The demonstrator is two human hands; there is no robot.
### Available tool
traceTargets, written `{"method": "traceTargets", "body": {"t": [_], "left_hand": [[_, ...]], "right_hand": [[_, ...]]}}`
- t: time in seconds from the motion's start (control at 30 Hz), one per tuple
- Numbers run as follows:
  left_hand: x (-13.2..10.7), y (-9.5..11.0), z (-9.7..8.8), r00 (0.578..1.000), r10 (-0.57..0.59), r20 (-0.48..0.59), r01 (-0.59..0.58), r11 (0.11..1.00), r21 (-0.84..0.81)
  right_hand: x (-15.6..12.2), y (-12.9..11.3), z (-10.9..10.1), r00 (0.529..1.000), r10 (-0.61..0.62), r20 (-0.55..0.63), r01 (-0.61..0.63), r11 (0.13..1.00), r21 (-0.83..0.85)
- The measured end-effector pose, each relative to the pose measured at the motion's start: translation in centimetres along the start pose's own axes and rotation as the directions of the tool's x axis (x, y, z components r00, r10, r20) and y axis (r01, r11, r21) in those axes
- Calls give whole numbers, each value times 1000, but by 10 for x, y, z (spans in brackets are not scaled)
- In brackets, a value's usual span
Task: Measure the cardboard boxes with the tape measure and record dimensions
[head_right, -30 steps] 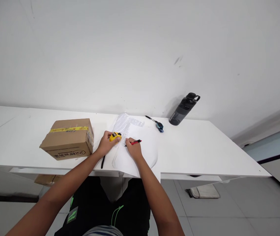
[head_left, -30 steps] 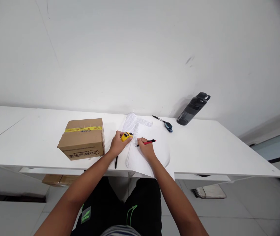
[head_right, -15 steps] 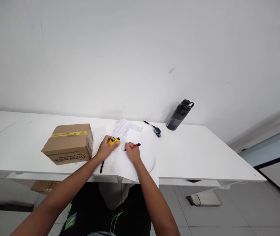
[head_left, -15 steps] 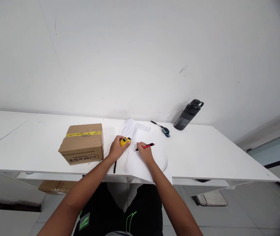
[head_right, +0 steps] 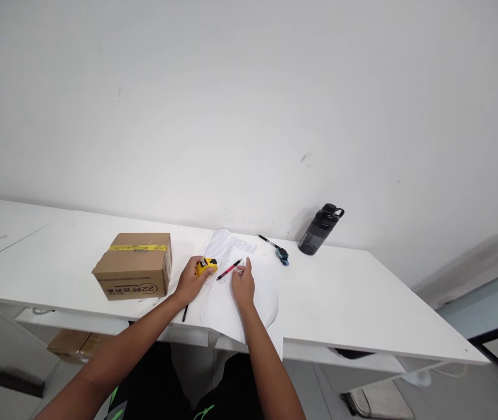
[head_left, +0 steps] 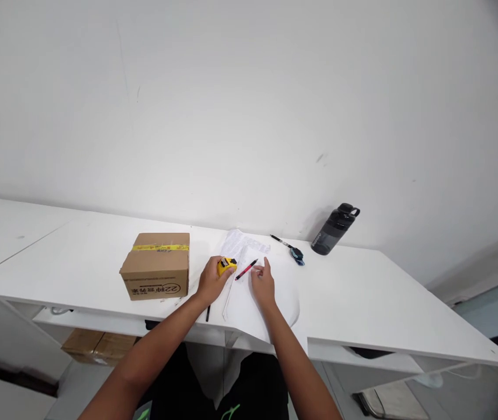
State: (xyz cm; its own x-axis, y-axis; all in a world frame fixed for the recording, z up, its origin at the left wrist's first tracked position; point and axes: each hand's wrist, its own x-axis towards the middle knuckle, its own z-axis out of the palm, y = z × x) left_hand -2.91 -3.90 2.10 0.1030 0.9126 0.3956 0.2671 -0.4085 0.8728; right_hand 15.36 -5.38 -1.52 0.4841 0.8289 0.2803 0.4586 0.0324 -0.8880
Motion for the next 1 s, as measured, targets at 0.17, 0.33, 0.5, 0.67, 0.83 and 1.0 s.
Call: {"method": "traceTargets", "body": {"t": [0.17,0.33,0.5,0.67,0.83,1.0], "left_hand": [[3,-8,4,997,-51,54,62,971,-230],[-4,2,0,997,54,-46,-60,988,-141],[-19,42,-16,898,356,-259,-405,898,-170],[-47,86,-56,751,470,-465,-548,836,-40],[-85,115,-102,744,348,-571,-513,845,-153],[-92,126,-141,927,-182,-329,-60,792,-607]], "right_hand": [[-2,-3,-5,1000,18,15,-18,999,39],[-10,-24,-5,996,-69,48,69,998,7],[-41,-97,1,928,-193,320,1,858,514],[-108,-172,8,815,-360,454,-124,657,744],[-146,-202,18,825,-497,268,167,668,725],[-132,-213,35,820,-502,275,405,849,340]]}}
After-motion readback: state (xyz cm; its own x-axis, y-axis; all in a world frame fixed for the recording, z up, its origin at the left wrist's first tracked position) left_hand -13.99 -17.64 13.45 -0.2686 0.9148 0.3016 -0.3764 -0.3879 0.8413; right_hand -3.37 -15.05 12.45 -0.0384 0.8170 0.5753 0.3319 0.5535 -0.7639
